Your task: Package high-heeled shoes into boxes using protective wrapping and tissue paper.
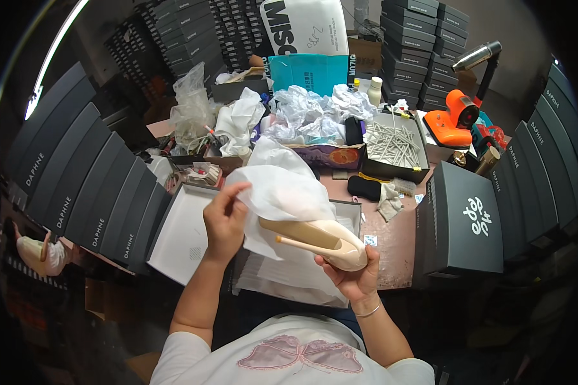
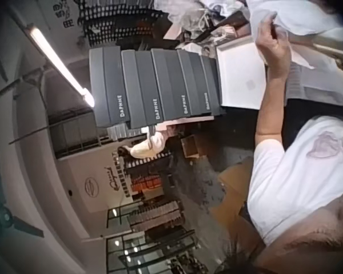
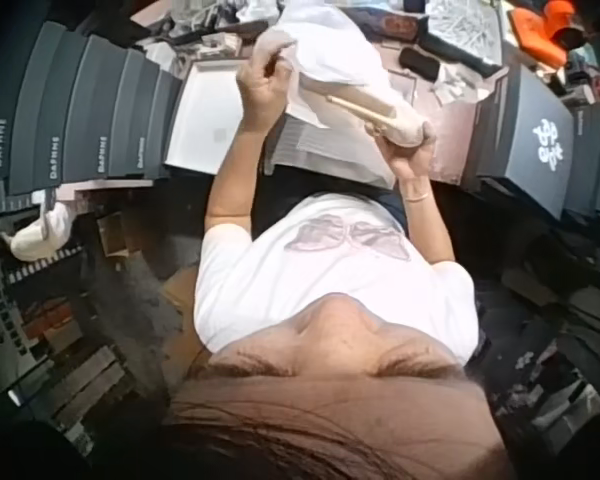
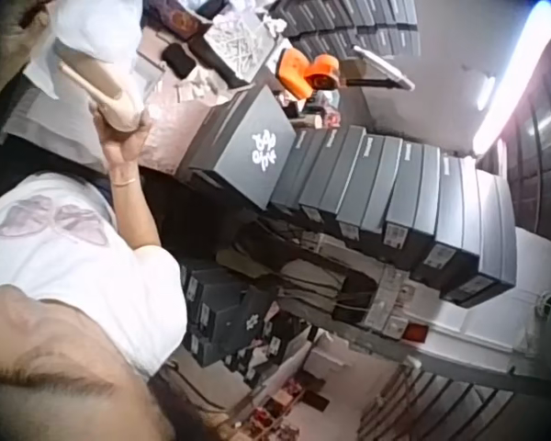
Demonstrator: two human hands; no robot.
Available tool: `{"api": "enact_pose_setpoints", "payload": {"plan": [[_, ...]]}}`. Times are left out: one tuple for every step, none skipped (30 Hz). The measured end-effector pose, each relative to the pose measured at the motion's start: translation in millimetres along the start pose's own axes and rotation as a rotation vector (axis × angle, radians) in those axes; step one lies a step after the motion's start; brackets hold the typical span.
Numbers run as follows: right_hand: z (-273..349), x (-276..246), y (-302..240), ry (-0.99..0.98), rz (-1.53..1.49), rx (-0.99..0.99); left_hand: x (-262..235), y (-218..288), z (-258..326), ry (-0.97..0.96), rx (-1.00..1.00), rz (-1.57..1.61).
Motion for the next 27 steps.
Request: {"api": "enact_pose_setpoints", "payload": {"plan": [[0.4, 10.0, 4.0, -0.005, 0.047, -0.031, -3.6, 23.1, 4.1, -0.052, 0.096, -0.062], [0.8, 20.8, 9.8, -0.01, 0.093, -0.06, -6.9, 48.2, 8.9, -0.102, 0.193, -0.126], [1.9, 33.3, 17.4, -0.034, 0.157, -0.117, -9.0, 73.8, 12.5, -0.11, 0.327, -0.149], [0.0, 33.7, 27.0, -0.042, 0.206, -0.17, -4.5, 94.8, 20.5, -0.121, 0.458, -0.169], [-2.0, 33.8, 39.4, -0.05, 0.255, -0.209, 8.1, 105.1, 32.6, -0.168, 0.507, -0.071], [-3.5, 34.6, 39.6, -0.063, 0.313, -0.269, 26.5, 117.6, 40.8, -0.21, 0.57, 0.046], [-6.9, 33.4, 40.9, -0.061, 0.392, -0.317, 42.8, 134.5, 50.0, -0.306, 0.647, 0.127], [-16.4, 23.4, 46.4, -0.061, 0.472, -0.314, 52.6, 142.5, 62.2, -0.403, 0.711, 0.183], [-16.8, 22.6, 42.3, -0.051, 0.531, -0.319, 54.9, 145.6, 68.9, -0.396, 0.668, 0.23], [-16.7, 22.8, 39.7, -0.052, 0.577, -0.317, 56.3, 146.9, 77.5, -0.391, 0.625, 0.277], [-13.8, 24.7, 35.8, -0.057, 0.607, -0.314, 59.1, 147.4, 86.0, -0.383, 0.578, 0.324], [-12.5, 28.1, 32.2, -0.069, 0.625, -0.313, 63.9, 146.5, 90.7, -0.414, 0.491, 0.402], [-13.6, 33.1, 28.3, -0.086, 0.656, -0.31, 68.8, 145.5, 94.4, -0.445, 0.404, 0.48], [-16.0, 33.1, 28.1, -0.088, 0.679, -0.298, 73.3, 145.2, 102.8, -0.486, 0.301, 0.551], [-20.2, 31.6, 28.2, -0.087, 0.718, -0.292, 80.0, 162.3, 118.6, -0.473, 0.401, 0.616], [-23.1, 28.3, 30.4, -0.078, 0.756, -0.282, 83.9, 170.1, 132.4, -0.495, 0.582, 0.438], [-26.6, 25.6, 30.6, -0.075, 0.78, -0.275, 91.4, 162.5, 133.7, -0.611, 0.527, 0.406], [-26.4, 25.4, 29.5, -0.074, 0.791, -0.277, 95.2, 155.4, 129.8, -0.721, 0.478, 0.372], [-24.7, 26.1, 28.5, -0.075, 0.795, -0.285, 78.4, 152.8, 119.0, -0.556, 0.506, 0.43], [-22.7, 28.7, 23.7, -0.077, 0.796, -0.301, 58.5, 148.4, 107.4, -0.395, 0.53, 0.49], [-23.1, 31.4, 23.3, -0.086, 0.801, -0.309, 41.3, 121.5, 101.0, -0.25, 0.298, 0.366], [-23.6, 33.8, 20.8, -0.091, 0.822, -0.309, 31.3, 96.7, 99.2, -0.105, 0.067, 0.241], [-31.1, 31.4, 31.7, -0.124, 0.83, -0.266, 32.7, 66.6, 95.1, -0.034, -0.25, 0.478], [-37.6, 27.2, 40.9, -0.126, 0.873, -0.255, 43.4, 43.0, 93.9, 0.03, -0.586, 0.734], [-39.8, 21.6, 45.5, -0.116, 0.915, -0.251, 56.9, 34.5, 94.6, -0.102, -0.711, 0.803], [-41.9, 18.4, 51.5, -0.121, 0.958, -0.24, 67.7, 26.0, 91.9, -0.231, -0.82, 0.868], [-42.2, 13.4, 56.4, -0.123, 1.014, -0.207, 77.3, 18.5, 89.4, -0.361, -0.922, 0.933]]}}
Point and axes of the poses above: each hand's wrist, its own z-axis away from the middle knuckle, its own x-axis out of the palm, y = z × x, the point moved 5 cm from there along -z, towards the middle knuckle, and after that the axes turned 15 degrees about -z, right-handed, at the moved point
